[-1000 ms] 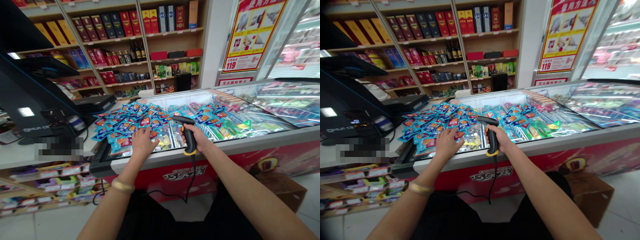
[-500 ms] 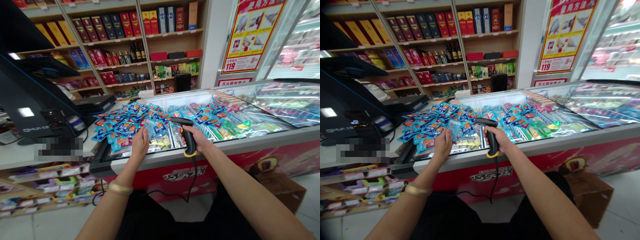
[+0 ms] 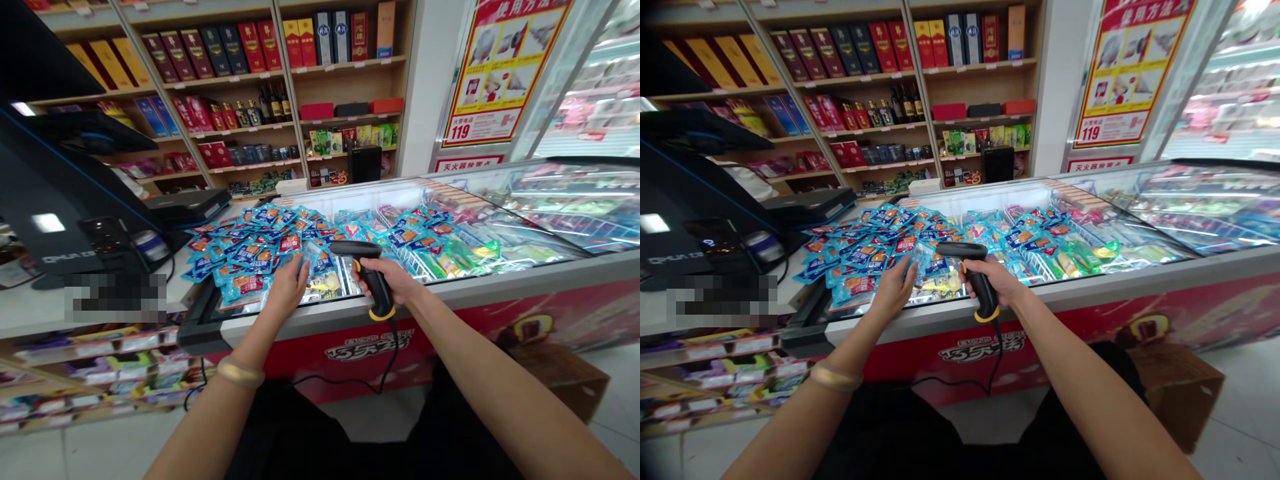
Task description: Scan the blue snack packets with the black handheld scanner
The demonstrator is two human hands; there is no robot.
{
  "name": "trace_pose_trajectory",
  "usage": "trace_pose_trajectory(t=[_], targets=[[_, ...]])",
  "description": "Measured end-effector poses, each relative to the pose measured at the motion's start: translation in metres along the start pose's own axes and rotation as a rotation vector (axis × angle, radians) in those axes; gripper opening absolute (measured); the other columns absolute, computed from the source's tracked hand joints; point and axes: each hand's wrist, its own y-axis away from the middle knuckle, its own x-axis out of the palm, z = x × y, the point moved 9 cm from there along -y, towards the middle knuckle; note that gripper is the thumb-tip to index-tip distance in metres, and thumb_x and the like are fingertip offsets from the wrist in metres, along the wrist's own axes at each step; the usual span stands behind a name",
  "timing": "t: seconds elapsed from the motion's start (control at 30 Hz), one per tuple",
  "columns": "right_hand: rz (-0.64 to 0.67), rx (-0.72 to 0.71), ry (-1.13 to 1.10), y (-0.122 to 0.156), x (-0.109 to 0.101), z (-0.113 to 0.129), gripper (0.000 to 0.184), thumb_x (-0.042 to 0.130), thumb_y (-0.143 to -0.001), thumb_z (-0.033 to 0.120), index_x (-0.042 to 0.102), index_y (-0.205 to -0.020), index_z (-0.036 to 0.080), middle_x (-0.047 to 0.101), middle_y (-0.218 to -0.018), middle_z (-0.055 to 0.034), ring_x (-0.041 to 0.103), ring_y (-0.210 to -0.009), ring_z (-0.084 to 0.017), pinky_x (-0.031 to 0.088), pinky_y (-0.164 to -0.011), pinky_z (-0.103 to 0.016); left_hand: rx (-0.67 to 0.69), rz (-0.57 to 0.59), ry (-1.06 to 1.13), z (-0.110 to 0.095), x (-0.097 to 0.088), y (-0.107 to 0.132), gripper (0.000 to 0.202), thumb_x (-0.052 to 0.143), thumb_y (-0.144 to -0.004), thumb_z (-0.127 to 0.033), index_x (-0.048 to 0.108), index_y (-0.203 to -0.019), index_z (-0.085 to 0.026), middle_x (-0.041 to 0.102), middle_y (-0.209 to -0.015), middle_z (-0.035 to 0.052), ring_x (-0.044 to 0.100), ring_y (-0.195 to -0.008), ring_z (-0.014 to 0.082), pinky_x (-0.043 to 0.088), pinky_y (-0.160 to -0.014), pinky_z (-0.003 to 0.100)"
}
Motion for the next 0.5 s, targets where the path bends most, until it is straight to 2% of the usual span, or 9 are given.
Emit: trace_pose_trajectory(t=[0.23,0.5], targets=[[0.014,0.012,0.008,-0.0005,-0.0013,-0.0021,0.026,0.072,-0.073,0.038,0.064,-0.077,0.013,0.06,-0.067,-0.0009,0.054,-0.049,-0.008,0.045,-0.041,-0.017,0.027,0.03,-0.087,0.0026,0.0072,0.0006,0.043,0.033,-0.095,-0.04,0.06,-0.114,-0.013,0.07,-0.082,0.0099,0.066,-0.073,0.0206,0.047,-0.068,0.028],[-0.024,0.004,-0.05,-0.0017,-0.0038,-0.0004,0.022,0.069,-0.075,0.034,0.064,-0.078,0.014,0.059,-0.068,-0.0008,0.053,-0.05,-0.008,0.046,-0.043,-0.017,0.073,0.016,-0.089,-0.0027,0.0034,0.0028,0.04,0.034,-0.095,-0.039,0.059,-0.114,-0.014,0.071,-0.09,0.01,0.067,-0.081,0.0207,0.05,-0.076,0.029]])
